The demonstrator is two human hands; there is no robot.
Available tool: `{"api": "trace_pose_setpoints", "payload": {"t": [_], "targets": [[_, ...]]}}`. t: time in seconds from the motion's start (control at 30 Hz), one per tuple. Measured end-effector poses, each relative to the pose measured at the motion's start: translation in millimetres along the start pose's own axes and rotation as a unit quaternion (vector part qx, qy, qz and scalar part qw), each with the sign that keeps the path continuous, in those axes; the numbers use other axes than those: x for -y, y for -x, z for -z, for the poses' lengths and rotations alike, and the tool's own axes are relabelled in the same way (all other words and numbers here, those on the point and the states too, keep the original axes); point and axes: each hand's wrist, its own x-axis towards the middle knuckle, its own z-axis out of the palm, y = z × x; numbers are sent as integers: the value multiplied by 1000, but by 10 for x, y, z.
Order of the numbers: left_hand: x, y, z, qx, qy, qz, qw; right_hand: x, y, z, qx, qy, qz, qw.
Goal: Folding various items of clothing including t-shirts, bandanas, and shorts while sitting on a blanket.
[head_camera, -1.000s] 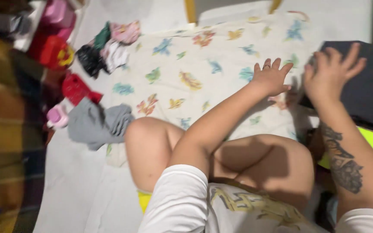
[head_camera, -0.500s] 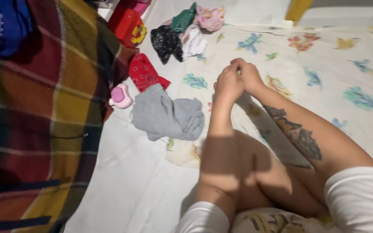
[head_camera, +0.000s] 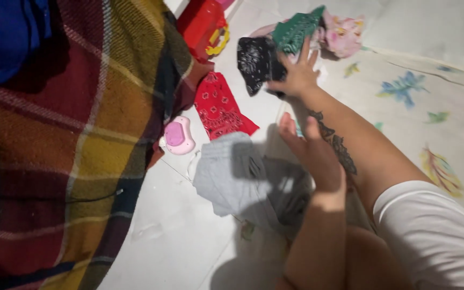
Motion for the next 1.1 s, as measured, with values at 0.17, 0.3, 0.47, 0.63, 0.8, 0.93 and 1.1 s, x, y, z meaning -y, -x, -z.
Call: {"api": "trace_pose_setpoints", "payload": {"t": [0.17, 0.3, 0.47, 0.63, 0.8, 0.93, 1.1], "targets": [[306, -220, 54, 1, 17, 9, 1000, -744, -317, -545, -20, 54, 16, 998], [466, -425, 181, -61, 101, 63, 991, -920, 330, -41, -163, -121, 104, 974], [265, -503, 380, -153, 196, 100, 963, -504, 1866, 1132, -38, -353, 110, 928], [-505, -367, 455, -220, 144, -115, 958, -1561, 2486, 622, -35, -404, -93, 910], [-295, -267, 451, -194, -47, -205, 958, -1159, 2678, 119, 91, -134, 101, 982], [328, -558, 589, -1, -93, -259, 961, -1190, 2764, 171, 111, -44, 95, 988], [676, -523, 697, 270, -312, -65, 909, -1366, 3060, 1133, 35, -240, -29, 970]]}}
